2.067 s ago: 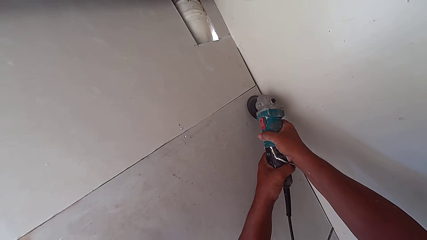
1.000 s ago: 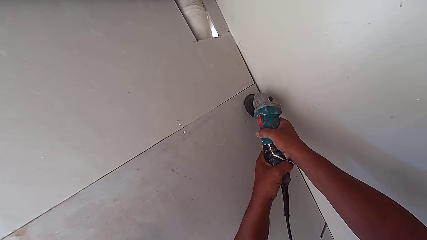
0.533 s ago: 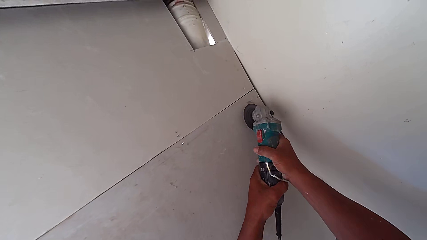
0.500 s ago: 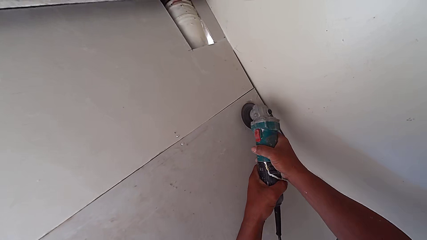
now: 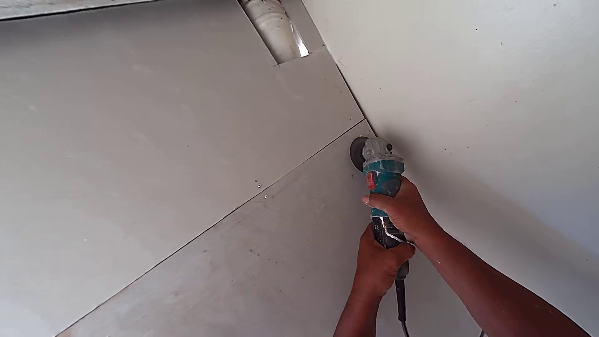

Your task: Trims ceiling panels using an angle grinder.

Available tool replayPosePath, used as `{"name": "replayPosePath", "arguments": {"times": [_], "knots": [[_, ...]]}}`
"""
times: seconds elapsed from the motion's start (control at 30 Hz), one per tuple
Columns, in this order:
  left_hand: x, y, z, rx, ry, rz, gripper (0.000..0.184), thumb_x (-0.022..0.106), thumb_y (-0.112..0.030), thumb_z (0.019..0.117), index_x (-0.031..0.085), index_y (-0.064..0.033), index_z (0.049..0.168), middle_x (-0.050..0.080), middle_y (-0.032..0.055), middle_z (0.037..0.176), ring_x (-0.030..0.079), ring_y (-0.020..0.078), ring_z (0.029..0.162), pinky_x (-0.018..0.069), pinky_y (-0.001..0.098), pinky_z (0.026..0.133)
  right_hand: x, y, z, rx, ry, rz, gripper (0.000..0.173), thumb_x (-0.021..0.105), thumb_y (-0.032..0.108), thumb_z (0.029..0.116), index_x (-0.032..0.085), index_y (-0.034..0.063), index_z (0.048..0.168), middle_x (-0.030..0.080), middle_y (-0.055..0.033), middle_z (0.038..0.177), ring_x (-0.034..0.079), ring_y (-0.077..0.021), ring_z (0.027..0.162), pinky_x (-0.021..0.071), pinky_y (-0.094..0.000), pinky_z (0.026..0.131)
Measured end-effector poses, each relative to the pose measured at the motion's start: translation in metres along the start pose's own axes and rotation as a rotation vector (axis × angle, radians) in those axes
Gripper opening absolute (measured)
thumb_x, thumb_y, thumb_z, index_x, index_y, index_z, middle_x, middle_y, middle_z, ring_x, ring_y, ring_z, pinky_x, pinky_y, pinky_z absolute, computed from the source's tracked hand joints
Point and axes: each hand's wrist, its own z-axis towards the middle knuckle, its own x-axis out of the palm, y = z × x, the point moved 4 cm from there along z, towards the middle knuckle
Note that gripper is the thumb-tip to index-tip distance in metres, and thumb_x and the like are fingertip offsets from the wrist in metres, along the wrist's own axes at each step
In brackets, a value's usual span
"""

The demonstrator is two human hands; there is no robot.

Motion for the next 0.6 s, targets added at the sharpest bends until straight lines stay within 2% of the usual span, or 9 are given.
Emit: {"name": "replayPosePath", "arguments": {"times": [0.17,0.6], "knots": [[0.007,-0.008,0.004,-0.008,0.016,-0.090,0.050,0.078,0.000,0.0702,0.057,0.0056,0.115,0.069,0.0179,0.089,0.071,0.0235,0.074,0.0614,0.0353,0.064,0.000,0.018,0.002,-0.027,0.009,-0.128,0.055,0.088,0.024,0.0788,0.057,0.0072,0.122,0.069,-0.0123,0.094,0.071,-0.0223,0.079,0.0602,-0.0406,0.068],[0.024,0.002,0.000,-0.040,0.033,-0.166,0.049,0.078,0.000,0.0715,0.056,0.0059,0.115,0.069,0.0186,0.089,0.070,0.0238,0.073,0.0608,0.0348,0.063,-0.013,0.016,-0.002,-0.009,-0.012,-0.152,0.053,0.087,0.018,0.0786,0.057,0.0059,0.121,0.069,-0.0140,0.096,0.071,-0.0240,0.079,0.0611,-0.0409,0.068]]}}
